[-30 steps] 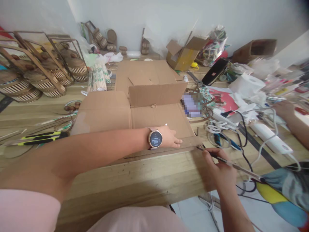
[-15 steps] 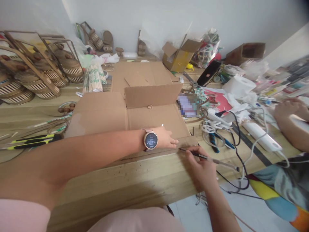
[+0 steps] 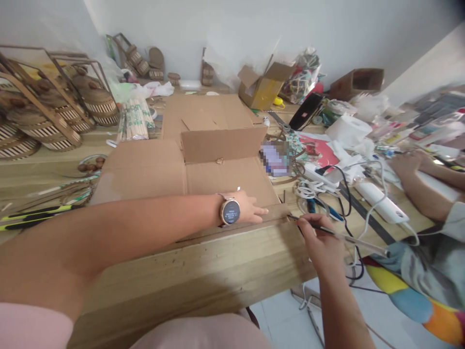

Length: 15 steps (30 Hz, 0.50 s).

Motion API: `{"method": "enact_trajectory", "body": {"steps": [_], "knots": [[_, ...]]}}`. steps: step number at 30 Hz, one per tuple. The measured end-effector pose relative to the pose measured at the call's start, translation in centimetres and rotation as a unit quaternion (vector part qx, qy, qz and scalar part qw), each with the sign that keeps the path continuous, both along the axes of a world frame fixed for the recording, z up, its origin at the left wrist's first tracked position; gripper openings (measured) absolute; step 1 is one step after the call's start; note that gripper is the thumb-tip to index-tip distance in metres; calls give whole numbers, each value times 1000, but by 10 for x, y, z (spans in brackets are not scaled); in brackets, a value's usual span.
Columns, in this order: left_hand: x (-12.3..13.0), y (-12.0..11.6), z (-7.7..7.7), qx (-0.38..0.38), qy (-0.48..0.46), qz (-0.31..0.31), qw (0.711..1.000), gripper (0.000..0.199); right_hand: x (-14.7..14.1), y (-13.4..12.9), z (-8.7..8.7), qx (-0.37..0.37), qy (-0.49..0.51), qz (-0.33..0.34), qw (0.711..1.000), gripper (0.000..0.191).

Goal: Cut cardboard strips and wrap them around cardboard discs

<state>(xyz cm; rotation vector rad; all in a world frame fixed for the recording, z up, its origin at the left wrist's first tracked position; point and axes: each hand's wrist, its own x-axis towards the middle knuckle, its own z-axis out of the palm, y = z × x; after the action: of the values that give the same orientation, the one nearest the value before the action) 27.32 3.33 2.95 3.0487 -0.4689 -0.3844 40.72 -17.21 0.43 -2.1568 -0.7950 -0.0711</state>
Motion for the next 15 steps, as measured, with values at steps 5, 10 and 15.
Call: {"method": "enact_trajectory", "body": {"steps": [5, 10, 15], "knots": [[7, -11, 2, 4, 2, 15, 1000, 63, -11, 4, -4, 2, 18, 62, 998, 19], [6, -8, 4, -2, -9, -6, 1000, 53, -18, 7, -4, -17, 25, 85, 996, 18], [6, -9, 8, 15, -8, -10, 1000, 58, -5, 5, -4, -34, 17, 47, 998, 21]]}}
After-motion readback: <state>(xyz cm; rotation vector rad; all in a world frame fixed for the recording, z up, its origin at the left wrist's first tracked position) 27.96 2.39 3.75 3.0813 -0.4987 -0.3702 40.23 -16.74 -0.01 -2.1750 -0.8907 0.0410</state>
